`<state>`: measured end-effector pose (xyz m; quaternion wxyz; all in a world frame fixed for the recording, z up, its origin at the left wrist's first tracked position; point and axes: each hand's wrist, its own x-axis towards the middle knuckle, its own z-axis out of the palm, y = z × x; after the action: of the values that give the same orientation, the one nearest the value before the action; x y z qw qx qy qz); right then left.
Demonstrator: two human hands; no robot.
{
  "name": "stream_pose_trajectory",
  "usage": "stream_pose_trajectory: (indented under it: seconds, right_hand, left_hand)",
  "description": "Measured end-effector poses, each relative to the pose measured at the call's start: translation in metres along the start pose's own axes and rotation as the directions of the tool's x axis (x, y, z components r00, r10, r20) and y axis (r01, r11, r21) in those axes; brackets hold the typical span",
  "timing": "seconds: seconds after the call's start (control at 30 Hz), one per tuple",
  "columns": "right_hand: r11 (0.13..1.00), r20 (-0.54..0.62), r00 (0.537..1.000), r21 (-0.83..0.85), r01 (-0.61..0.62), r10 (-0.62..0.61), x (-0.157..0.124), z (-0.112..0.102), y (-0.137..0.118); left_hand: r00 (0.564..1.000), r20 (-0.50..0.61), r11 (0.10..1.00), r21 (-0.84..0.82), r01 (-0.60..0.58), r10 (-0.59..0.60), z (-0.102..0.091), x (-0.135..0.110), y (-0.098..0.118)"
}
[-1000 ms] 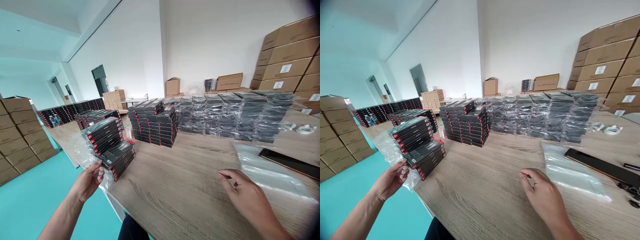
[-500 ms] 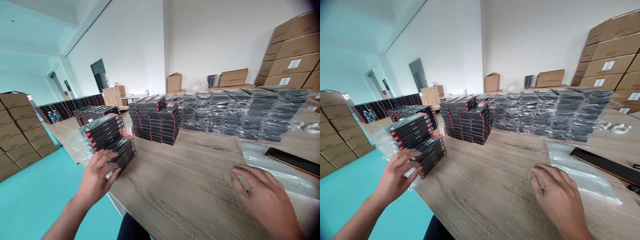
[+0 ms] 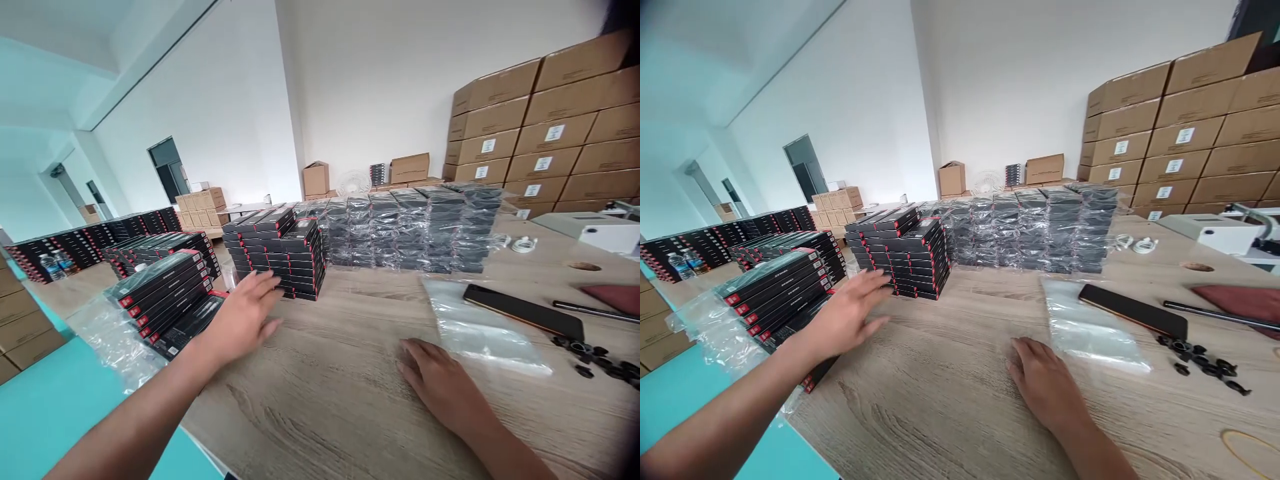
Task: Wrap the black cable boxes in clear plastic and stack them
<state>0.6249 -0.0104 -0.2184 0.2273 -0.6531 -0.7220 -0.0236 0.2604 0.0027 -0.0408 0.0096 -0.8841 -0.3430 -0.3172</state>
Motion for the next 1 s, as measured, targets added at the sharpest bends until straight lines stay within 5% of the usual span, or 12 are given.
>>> stream_pose_trajectory:
  seconds: [0.13,0.23,0.4,0.5,0.57,0.6,0.67,0.73,0.83,1.0]
  right_hand:
    - [0.997,-0.002,0.999,0.048,0.054,-0.054,-0.003,-0.014,-0.009]
    - [0.996,-0.042,0.997,0.066,0.067,-0.064,-0.006,-0.025,-0.015]
    - [0.983,-0.170,0.985,0.170,0.069,-0.040,-0.008,-0.037,-0.023]
    - [0.931,-0.232,0.972,0.361,0.044,0.044,-0.007,-0.040,-0.031]
    - [0.833,-0.229,0.958,0.552,-0.017,0.171,-0.006,-0.041,-0.034]
    - [0.748,-0.200,0.948,0.661,-0.056,0.248,-0.005,-0.043,-0.035]
    - [0.491,-0.093,0.923,0.864,-0.111,0.373,-0.003,-0.046,-0.036]
    - [0.177,0.011,0.905,0.980,-0.095,0.425,-0.002,-0.053,-0.034]
    - [-0.138,0.057,0.896,0.990,0.004,0.441,-0.002,-0.064,-0.032]
    - [-0.321,0.152,0.911,0.947,-0.023,0.383,-0.004,-0.071,-0.042]
  left_hand:
    - [0.996,-0.052,0.984,0.171,-0.058,0.068,0.034,0.101,-0.022]
    - [0.999,-0.039,0.960,0.279,0.022,-0.012,0.057,0.143,-0.046]
    - [0.995,-0.099,0.974,0.226,0.033,-0.011,0.070,0.139,-0.043]
    - [0.919,-0.372,0.983,-0.166,0.076,-0.134,0.078,0.116,-0.007]
    - [0.797,-0.438,0.799,-0.594,0.092,-0.417,0.089,0.099,0.025]
    - [0.758,-0.362,0.630,-0.772,0.082,-0.543,0.097,0.091,0.040]
    - [0.743,-0.097,0.238,-0.967,0.086,-0.662,0.113,0.075,0.065]
    - [0.759,0.163,-0.063,-0.985,0.160,-0.631,0.129,0.062,0.080]
    - [0.764,0.381,-0.275,-0.922,0.273,-0.520,0.147,0.045,0.083]
    - [0.831,0.484,-0.447,-0.829,0.335,-0.274,0.168,0.027,0.073]
